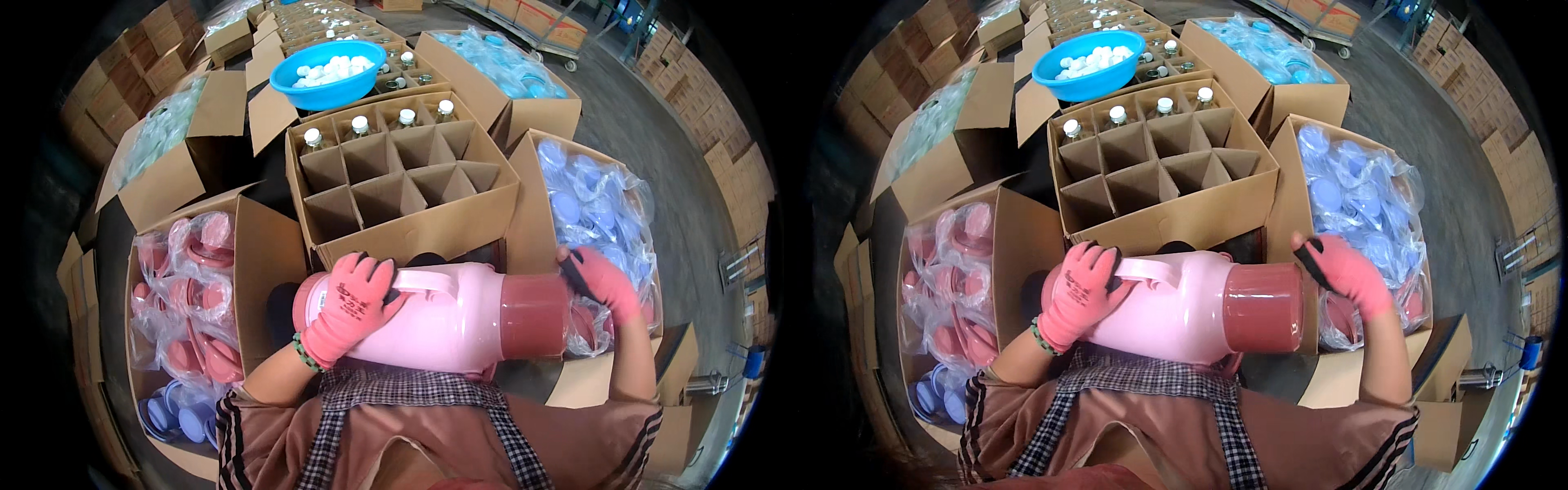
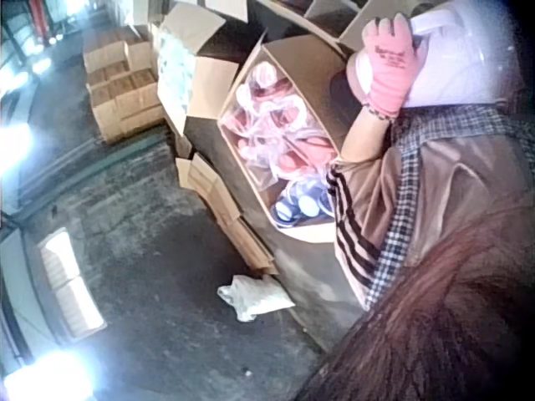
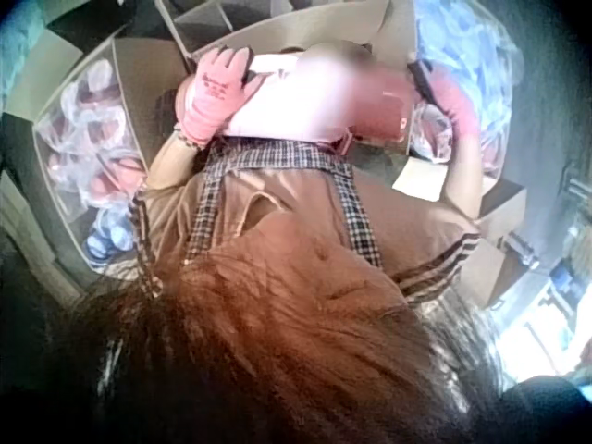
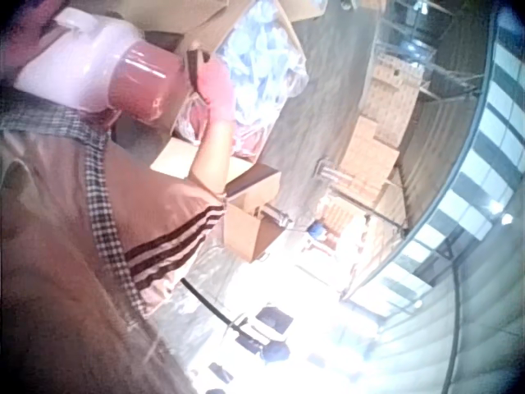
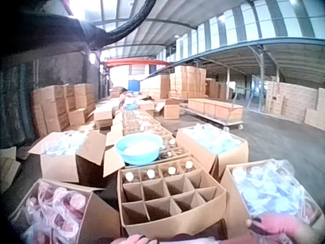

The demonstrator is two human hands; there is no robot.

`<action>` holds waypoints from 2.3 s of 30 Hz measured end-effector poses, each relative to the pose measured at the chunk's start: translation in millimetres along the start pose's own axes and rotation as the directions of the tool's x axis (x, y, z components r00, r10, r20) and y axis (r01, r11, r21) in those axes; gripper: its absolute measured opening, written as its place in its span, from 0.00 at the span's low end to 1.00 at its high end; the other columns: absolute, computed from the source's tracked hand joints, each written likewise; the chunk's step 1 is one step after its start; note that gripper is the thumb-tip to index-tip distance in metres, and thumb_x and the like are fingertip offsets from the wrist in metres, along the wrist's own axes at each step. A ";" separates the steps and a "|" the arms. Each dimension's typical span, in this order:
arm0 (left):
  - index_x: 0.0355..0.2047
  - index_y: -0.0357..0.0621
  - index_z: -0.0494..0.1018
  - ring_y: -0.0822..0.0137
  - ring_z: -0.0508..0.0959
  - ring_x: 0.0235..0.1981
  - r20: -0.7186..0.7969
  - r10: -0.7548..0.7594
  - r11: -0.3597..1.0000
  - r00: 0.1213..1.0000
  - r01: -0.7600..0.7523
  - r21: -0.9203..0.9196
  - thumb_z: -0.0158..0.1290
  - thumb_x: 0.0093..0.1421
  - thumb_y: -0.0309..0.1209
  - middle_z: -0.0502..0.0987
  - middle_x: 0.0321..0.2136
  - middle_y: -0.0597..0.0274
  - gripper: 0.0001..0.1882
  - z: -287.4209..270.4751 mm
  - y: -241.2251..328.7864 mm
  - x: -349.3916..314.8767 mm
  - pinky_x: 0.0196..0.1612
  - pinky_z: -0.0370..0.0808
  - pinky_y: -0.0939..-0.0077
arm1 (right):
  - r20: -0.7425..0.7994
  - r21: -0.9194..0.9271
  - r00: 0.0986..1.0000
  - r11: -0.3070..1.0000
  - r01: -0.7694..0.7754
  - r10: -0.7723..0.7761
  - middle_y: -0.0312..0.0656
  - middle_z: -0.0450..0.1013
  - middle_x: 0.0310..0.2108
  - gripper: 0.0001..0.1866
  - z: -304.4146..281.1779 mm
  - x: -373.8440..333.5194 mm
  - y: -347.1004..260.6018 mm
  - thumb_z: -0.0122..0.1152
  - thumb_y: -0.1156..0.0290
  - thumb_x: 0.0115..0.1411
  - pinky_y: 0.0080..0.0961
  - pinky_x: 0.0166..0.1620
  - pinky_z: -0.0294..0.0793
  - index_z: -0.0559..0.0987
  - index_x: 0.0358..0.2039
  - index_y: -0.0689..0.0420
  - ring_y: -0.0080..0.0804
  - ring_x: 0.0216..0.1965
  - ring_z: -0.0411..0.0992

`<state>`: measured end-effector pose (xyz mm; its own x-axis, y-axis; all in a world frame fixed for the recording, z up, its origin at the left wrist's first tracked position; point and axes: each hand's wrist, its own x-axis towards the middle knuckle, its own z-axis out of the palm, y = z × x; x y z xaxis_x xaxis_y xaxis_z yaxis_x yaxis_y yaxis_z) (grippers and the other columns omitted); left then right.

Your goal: The person assembles pink thermal containers by inserting stainless steel inner liners into plastic bodies and securing the lids. They then wrap each assembled unit in a plastic bag and place it into a cardboard box. The process is repeated for multiple units.

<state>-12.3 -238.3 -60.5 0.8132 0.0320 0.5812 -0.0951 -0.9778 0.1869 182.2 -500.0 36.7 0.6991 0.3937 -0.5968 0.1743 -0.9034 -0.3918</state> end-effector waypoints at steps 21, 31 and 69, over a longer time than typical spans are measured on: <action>0.59 0.42 0.34 0.70 0.62 0.49 0.069 -0.519 0.056 0.852 0.115 -0.992 0.62 0.40 0.48 0.58 0.50 0.57 0.58 14.1 -29.8 -50.6 0.48 0.62 0.74 | -0.380 0.611 0.655 0.355 0.708 -0.653 0.37 0.68 0.31 0.19 102.8 -6.4 -152.5 0.63 0.75 0.44 0.17 0.38 0.65 0.69 0.37 0.65 0.20 0.33 0.65; 0.56 0.34 0.40 0.53 0.56 0.54 0.492 -0.686 0.127 0.536 0.754 -0.645 0.54 0.49 0.37 0.56 0.50 0.40 0.43 88.8 -4.9 -167.1 0.56 0.54 0.70 | -0.142 0.614 0.800 0.582 0.533 -0.584 0.42 0.70 0.35 0.19 255.2 64.3 -52.2 0.63 0.74 0.46 0.23 0.41 0.66 0.69 0.38 0.65 0.27 0.36 0.68; 0.45 0.36 0.64 0.49 0.59 0.54 -0.049 -0.311 0.823 0.949 0.243 -0.514 0.42 0.49 0.22 0.62 0.49 0.45 0.20 1.7 -86.5 -3.3 0.54 0.55 0.58 | -0.460 0.853 0.789 0.043 0.520 -0.406 0.40 0.64 0.46 0.27 207.0 173.2 -119.3 0.43 0.54 0.59 0.23 0.51 0.58 0.61 0.51 0.62 0.28 0.46 0.62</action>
<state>-5.9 -154.1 -79.9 0.7733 0.3447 0.5322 -0.1754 -0.6903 0.7019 138.9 -288.9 -164.9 0.8002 0.5996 0.0104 -0.2210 0.3109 -0.9244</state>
